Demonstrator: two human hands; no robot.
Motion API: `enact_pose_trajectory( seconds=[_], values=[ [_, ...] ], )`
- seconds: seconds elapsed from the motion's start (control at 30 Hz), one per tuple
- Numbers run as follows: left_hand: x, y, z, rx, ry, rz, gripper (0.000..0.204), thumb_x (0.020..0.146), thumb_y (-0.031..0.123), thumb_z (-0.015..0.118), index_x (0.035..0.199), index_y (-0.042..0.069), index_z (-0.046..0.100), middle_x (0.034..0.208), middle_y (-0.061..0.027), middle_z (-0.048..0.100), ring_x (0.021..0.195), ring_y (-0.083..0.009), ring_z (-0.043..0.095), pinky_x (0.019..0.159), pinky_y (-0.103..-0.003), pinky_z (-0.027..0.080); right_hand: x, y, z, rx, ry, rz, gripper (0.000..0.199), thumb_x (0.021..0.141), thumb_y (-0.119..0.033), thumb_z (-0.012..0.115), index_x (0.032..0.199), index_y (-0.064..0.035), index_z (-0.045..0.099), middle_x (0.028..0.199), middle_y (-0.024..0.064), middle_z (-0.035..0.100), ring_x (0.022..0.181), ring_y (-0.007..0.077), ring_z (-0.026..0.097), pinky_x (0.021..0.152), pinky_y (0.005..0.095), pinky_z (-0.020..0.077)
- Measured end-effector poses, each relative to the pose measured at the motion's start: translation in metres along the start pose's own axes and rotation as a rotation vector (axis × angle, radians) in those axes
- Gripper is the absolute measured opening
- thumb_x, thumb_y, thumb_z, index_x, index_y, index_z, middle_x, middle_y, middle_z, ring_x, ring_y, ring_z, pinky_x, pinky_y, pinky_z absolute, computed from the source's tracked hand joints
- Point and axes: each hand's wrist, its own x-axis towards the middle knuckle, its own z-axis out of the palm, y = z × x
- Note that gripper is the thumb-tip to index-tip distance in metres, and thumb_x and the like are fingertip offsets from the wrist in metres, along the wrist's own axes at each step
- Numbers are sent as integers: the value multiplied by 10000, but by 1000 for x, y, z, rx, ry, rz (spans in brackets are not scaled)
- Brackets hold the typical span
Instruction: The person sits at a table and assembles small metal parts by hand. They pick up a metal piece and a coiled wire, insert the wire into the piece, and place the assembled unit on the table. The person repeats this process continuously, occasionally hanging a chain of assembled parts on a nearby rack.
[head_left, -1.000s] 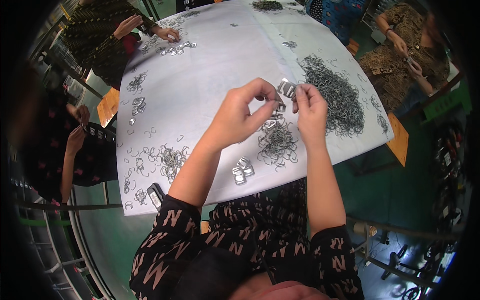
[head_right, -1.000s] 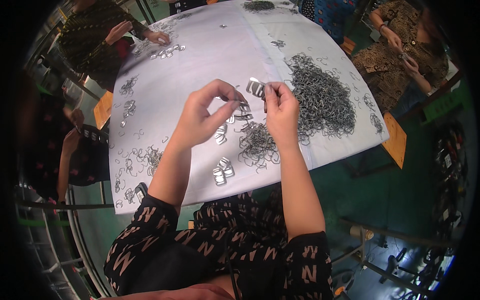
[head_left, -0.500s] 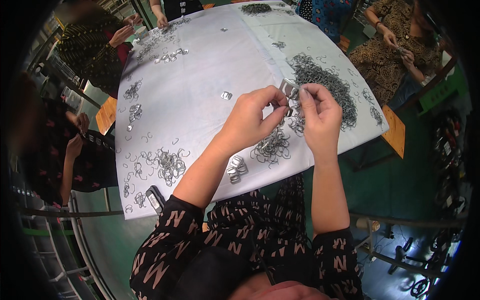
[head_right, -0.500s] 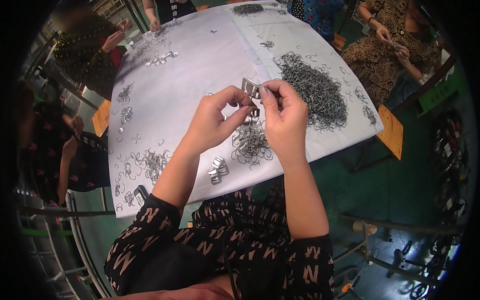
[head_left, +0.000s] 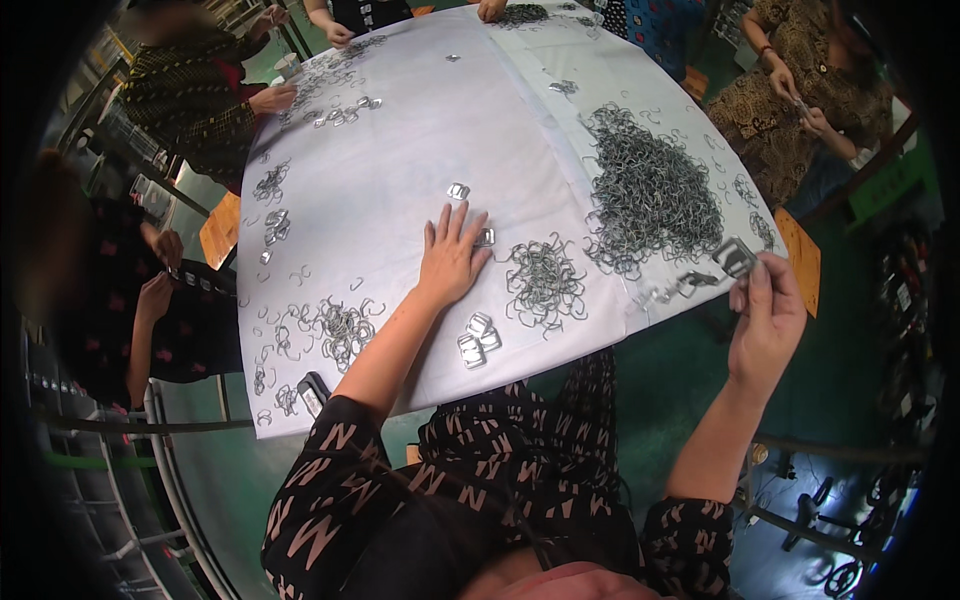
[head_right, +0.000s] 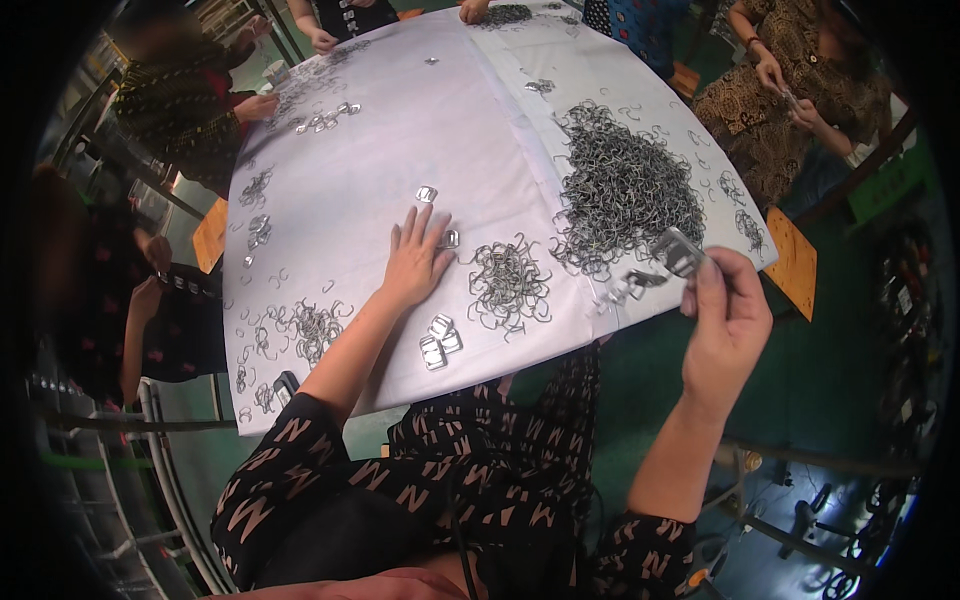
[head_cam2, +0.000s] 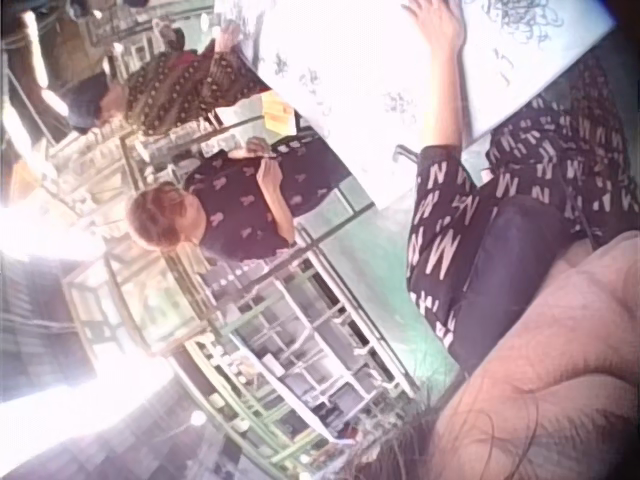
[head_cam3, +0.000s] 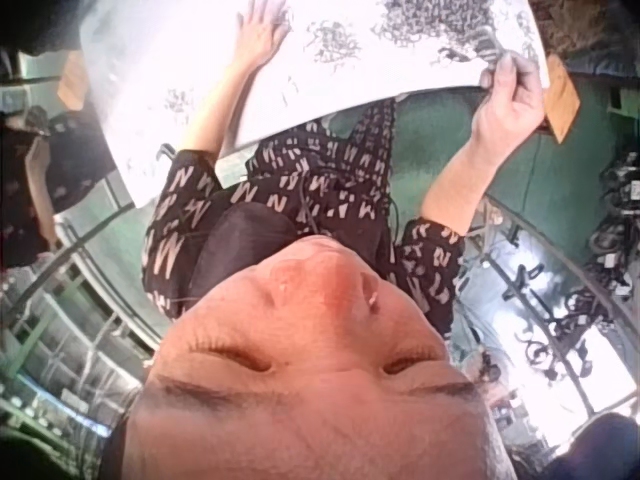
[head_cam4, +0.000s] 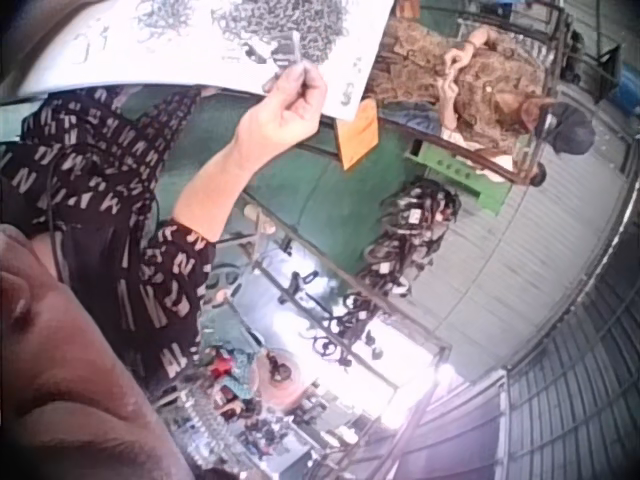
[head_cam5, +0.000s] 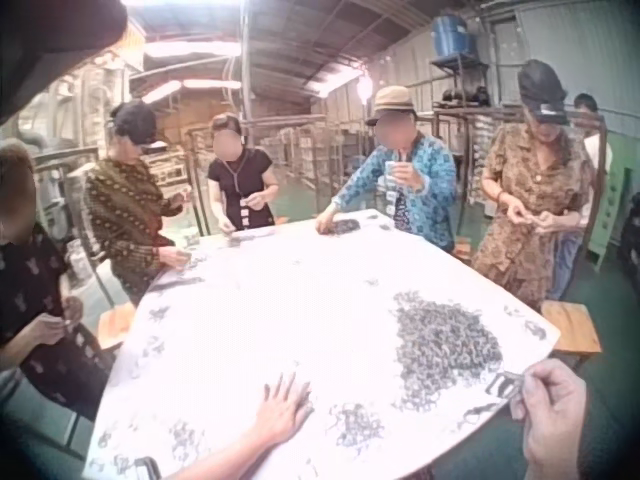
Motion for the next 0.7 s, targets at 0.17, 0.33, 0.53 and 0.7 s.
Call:
enact_pose_trajectory(
  seconds=[0.17, 0.33, 0.53, 0.7],
  values=[
    [62, -14, 20, -9, 31, -135, 561, 902, 435, 553, 1388, 181, 438, 1460, -203, 348, 1382, -434, 233, 1086, -583, 230, -25, 9, -41, -121, 78, 64, 115, 938, -71, 573, 981, 35, 590, 752, 11, 526, 642, 66, 458, 571, 202, 360],
    [86, -7, 41, -134, 129, 41, 363, 860, 347, 642, 1136, 115, 598, 1206, -181, 543, 1193, -404, 432, 975, -495, 377, -54, 22, -67, -176, 113, 127, 110, 937, -80, 582, 968, 24, 601, 726, 3, 517, 625, 65, 454, 568, 194, 351],
    [86, 7, 34, -86, 127, 70, 228, 827, 279, 669, 836, 70, 580, 878, -100, 612, 844, -304, 584, 726, -395, 487, -81, 42, -75, -108, 183, 196, 97, 930, -67, 589, 969, 21, 603, 731, 2, 526, 629, 62, 463, 566, 192, 363],
    [77, 11, 29, -43, 174, -26, 195, 785, 255, 683, 782, 100, 564, 733, -45, 621, 683, -262, 615, 602, -400, 494, -93, 54, -73, -122, 166, 228, 82, 933, -61, 578, 950, 15, 604, 738, 2, 535, 627, 53, 462, 564, 187, 366]
  ],
)
